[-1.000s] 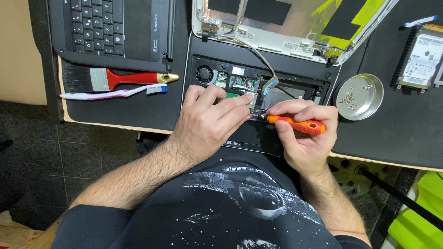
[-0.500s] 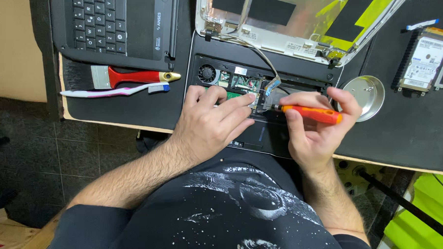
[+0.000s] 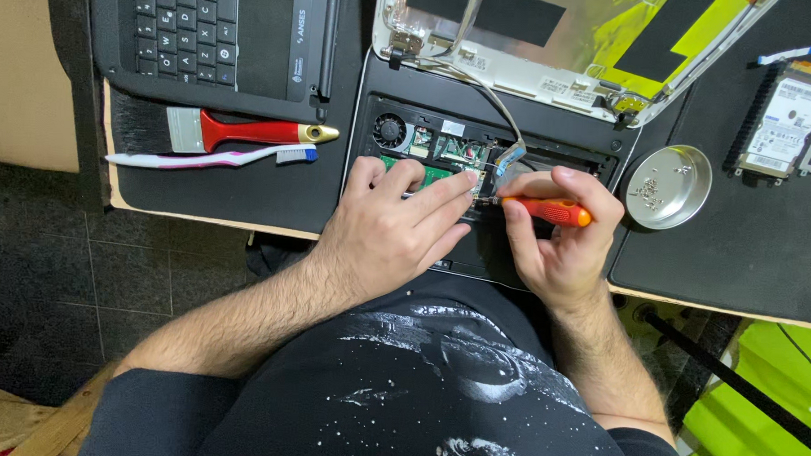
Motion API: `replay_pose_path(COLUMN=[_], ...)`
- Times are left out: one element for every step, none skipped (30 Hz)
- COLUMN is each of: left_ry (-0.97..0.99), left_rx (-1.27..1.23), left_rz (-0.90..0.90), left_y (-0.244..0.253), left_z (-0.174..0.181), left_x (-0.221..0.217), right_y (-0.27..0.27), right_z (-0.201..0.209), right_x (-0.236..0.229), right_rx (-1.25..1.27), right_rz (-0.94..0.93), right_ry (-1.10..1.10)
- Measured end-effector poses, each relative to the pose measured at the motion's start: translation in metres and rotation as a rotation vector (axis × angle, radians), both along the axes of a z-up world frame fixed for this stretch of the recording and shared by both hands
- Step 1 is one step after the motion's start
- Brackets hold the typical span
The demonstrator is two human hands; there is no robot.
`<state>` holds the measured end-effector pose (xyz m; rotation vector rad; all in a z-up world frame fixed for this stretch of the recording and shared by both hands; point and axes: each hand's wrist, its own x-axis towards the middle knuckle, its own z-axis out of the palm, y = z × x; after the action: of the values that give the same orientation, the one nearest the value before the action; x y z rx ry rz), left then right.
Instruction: The person assembles a laptop by installing the palm rest, inserting a RAM module, and securing a hard drive. They use a screwdriver to fasten screws for the components and the palm rest.
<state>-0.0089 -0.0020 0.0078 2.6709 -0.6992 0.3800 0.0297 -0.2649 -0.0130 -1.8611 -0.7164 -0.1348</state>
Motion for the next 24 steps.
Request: replay_pose_path(left_ry=[0.001,-0.008,-0.018,-0.018,-0.014,-0.011,-0.01,-0.01,-0.01,-0.01,-0.004,0.001,0.001,-0.006,-0.013,-0.014,-0.023,-0.033,-0.036,-0.037,-0.038,-0.042,-0.05,-0.059], left_rx=[-0.002,-0.003,-0.003,-0.004,-0.013,-0.021,-0.02,-0.022,-0.024,-0.024,-0.024,-0.023,-0.024,-0.026,-0.029,-0.029,-0.024,-0.02,-0.018,-0.011,-0.003,-0.001,-0.006,-0.011], left_rz=[0.001,0.0,-0.002,-0.003,-0.006,-0.008,-0.008,-0.008,-0.008,-0.008,-0.008,-0.009,-0.009,-0.012,-0.014,-0.014,-0.019,-0.024,-0.022,-0.027,-0.033,-0.032,-0.027,-0.022], left_y=[0.0,0.0,0.001,0.0,0.001,0.001,0.001,0.001,0.001,0.001,0.0,0.0,0.001,0.001,0.001,0.001,0.001,0.001,0.001,0.0,0.0,0.0,-0.001,-0.001], left_z=[0.0,0.0,0.0,0.0,0.0,-0.001,-0.001,-0.001,-0.001,-0.001,-0.001,-0.001,-0.001,-0.001,-0.001,-0.001,-0.002,-0.002,-0.001,0.0,0.001,0.002,0.004,0.005], left_x=[0.0,0.0,0.001,0.001,0.001,0.001,0.001,0.001,0.001,0.001,0.001,0.001,0.001,0.001,0.001,0.001,0.002,0.002,0.002,0.002,0.003,0.003,0.003,0.004], right_y=[0.001,0.001,0.001,0.001,0.001,0.002,0.002,0.001,0.001,0.002,0.002,0.003,0.003,0.003,0.003,0.002,0.0,0.0,-0.002,-0.003,-0.005,-0.008,-0.012,-0.017], right_z=[0.0,0.001,0.001,0.001,0.001,0.0,-0.001,-0.002,-0.003,-0.003,-0.004,-0.004,-0.003,-0.002,0.0,0.002,0.004,0.007,0.016,0.026,0.036,0.042,0.048,0.055], right_x=[0.0,0.0,0.001,0.001,0.001,0.001,0.001,0.002,0.002,0.002,0.001,0.001,0.002,0.003,0.004,0.004,0.005,0.006,0.009,0.011,0.013,0.018,0.022,0.026], right_rx=[-0.002,-0.01,-0.017,-0.018,-0.018,-0.018,-0.018,-0.021,-0.024,-0.024,-0.019,-0.015,-0.015,-0.02,-0.024,-0.024,-0.048,-0.071,-0.069,-0.169,-0.27,-0.268,-0.372,-0.476], right_rz=[0.001,-0.003,-0.008,-0.008,0.001,0.009,0.01,0.016,0.022,0.022,0.027,0.033,0.033,0.034,0.036,0.036,0.055,0.075,0.077,0.101,0.124,0.124,0.141,0.157], right_ry=[0.001,-0.009,-0.021,-0.021,-0.025,-0.03,-0.029,-0.04,-0.05,-0.05,-0.051,-0.051,-0.051,-0.055,-0.059,-0.059,-0.079,-0.1,-0.103,-0.095,-0.086,-0.09,-0.115,-0.139])
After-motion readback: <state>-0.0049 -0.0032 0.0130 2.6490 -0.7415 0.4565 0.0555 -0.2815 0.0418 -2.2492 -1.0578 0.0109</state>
